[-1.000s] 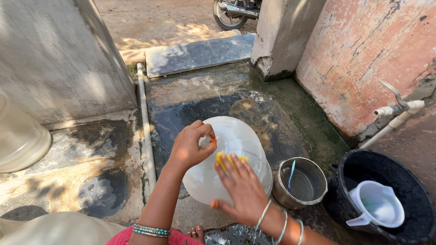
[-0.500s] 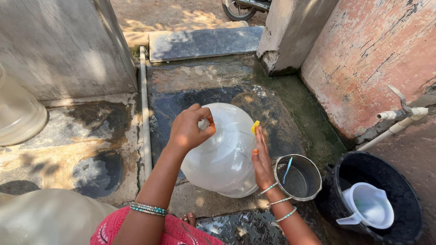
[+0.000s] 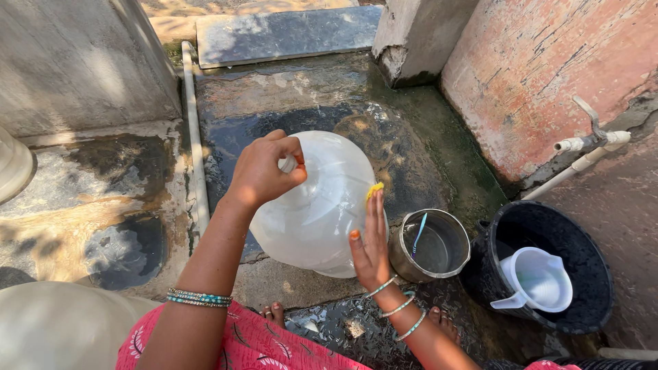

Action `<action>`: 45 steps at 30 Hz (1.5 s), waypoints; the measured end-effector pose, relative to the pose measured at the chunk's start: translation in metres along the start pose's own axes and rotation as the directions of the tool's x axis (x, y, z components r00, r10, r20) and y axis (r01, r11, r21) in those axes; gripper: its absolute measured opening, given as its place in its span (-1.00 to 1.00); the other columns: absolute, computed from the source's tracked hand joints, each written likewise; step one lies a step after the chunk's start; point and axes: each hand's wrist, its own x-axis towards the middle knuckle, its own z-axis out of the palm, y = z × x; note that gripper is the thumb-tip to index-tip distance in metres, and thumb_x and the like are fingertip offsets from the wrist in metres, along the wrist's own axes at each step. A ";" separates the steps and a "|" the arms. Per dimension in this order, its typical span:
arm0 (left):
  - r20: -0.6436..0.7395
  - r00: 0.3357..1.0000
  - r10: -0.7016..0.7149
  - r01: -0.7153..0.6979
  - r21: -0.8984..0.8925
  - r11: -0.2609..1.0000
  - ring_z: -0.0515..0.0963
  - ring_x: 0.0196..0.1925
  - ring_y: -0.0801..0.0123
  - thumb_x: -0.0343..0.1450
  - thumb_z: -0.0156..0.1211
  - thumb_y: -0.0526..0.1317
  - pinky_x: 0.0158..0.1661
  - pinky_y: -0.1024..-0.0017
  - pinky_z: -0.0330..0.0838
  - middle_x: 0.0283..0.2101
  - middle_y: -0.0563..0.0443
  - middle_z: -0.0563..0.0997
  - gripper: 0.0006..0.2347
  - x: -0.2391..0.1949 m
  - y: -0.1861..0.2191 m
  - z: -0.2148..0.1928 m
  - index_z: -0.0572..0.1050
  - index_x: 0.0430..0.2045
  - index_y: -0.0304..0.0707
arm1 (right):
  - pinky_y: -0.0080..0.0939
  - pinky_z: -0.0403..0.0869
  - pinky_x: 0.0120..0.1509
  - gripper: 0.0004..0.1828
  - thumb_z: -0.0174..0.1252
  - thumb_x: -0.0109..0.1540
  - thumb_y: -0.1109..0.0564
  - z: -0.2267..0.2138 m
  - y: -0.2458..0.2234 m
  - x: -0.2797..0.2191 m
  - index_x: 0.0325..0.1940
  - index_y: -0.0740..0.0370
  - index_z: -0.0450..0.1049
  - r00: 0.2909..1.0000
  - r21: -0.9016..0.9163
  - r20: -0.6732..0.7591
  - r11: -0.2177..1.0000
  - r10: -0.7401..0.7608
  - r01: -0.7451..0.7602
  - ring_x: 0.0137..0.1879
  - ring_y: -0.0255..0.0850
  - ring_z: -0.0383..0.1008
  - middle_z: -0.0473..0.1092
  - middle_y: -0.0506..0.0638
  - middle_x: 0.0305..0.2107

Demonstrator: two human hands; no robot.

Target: The person scrubs the inside of a clear plastic container with a toothbrush, repeatedly dipping it into water. They then use a yellow sponge to wipe the exterior of the container.

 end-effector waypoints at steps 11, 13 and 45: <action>0.154 0.988 0.010 -0.008 -0.012 1.000 0.61 -0.25 0.22 0.11 0.33 -0.23 -0.26 0.26 0.47 -0.36 0.14 0.58 -0.90 0.001 0.007 -0.006 0.59 -0.57 -0.08 | 0.13 -0.25 0.67 0.26 -0.50 0.24 -0.72 -0.006 0.033 0.014 0.63 0.32 -0.38 0.999 0.082 0.017 0.995 0.048 -0.049 0.69 0.19 -0.42 -0.39 0.29 0.59; 0.209 0.977 0.041 -0.033 -0.039 0.999 0.61 -0.26 0.22 0.12 0.33 -0.21 -0.28 0.26 0.47 -0.34 0.14 0.58 -0.90 0.002 0.013 -0.008 0.59 -0.57 -0.08 | 0.08 -0.20 0.65 0.24 -0.52 0.21 -0.72 -0.021 0.055 0.027 0.63 0.26 -0.38 0.981 0.306 0.100 0.933 0.166 -0.189 0.68 0.12 -0.35 -0.33 0.24 0.58; 0.004 0.924 -0.383 0.369 0.259 0.893 0.66 -0.22 0.03 0.24 0.42 -0.01 -0.19 0.14 0.51 -0.28 -0.17 0.67 -0.68 -0.026 -0.059 -0.039 0.61 -0.32 -0.25 | 0.08 -0.27 0.69 0.20 -0.71 0.27 -0.68 0.041 0.043 0.020 0.60 0.33 -0.04 0.997 0.260 0.045 0.963 0.062 -0.072 0.70 0.13 -0.28 -0.10 0.25 0.57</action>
